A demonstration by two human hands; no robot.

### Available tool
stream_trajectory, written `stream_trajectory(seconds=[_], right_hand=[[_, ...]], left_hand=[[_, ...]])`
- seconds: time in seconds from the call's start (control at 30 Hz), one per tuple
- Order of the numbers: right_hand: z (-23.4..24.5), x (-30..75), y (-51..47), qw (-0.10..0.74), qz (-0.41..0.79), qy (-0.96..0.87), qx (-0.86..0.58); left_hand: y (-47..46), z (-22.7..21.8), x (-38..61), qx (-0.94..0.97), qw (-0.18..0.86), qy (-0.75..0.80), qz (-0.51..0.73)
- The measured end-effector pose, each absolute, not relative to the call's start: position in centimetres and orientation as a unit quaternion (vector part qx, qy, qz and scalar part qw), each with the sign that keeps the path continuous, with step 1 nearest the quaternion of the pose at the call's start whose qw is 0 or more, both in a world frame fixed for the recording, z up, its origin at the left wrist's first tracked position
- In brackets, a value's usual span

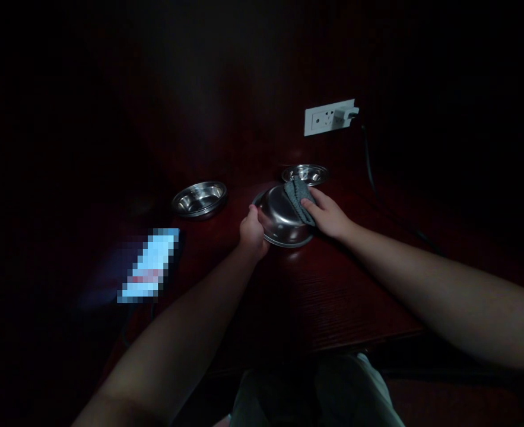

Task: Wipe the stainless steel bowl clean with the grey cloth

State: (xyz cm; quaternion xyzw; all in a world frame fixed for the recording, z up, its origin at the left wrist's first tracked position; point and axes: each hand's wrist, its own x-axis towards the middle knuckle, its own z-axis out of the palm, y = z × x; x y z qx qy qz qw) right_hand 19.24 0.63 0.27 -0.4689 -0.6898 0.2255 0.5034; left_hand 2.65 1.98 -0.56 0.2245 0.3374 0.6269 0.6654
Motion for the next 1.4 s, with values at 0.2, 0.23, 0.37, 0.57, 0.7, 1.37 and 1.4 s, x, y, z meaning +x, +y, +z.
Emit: stream_trajectory(seconds=[0.2,0.23,0.37,0.57,0.7,1.37,1.4], right_hand=[[1.0,19.8,1.3,0.500,0.347,-0.669,-0.426],[1.1,19.9,1.4,0.499,0.380,-0.656,-0.419],[1.3,20.1,1.7,0.495,0.478,-0.607,-0.399],[1.1,20.0,1.8,0.483,0.547,-0.561,-0.391],[1.1,19.9,1.7,0.497,0.547,-0.552,-0.385],[1.2,20.0,1.5,0.494,0.467,-0.583,-0.446],[1.3,20.0,1.4,0.492,0.469,-0.584,-0.444]], left_hand=[[2.2,-1.2,2.6,0.233,0.683,0.345,0.600],[2.2,-1.2,2.6,0.232,0.687,0.347,0.595],[1.9,-0.8,2.6,0.226,0.709,0.341,0.575],[1.0,0.3,2.2,0.240,0.752,0.336,0.513],[0.3,1.0,2.0,0.244,0.759,0.317,0.513],[0.7,-0.1,2.2,0.276,0.609,0.379,0.640],[0.7,-0.1,2.2,0.287,0.601,0.383,0.640]])
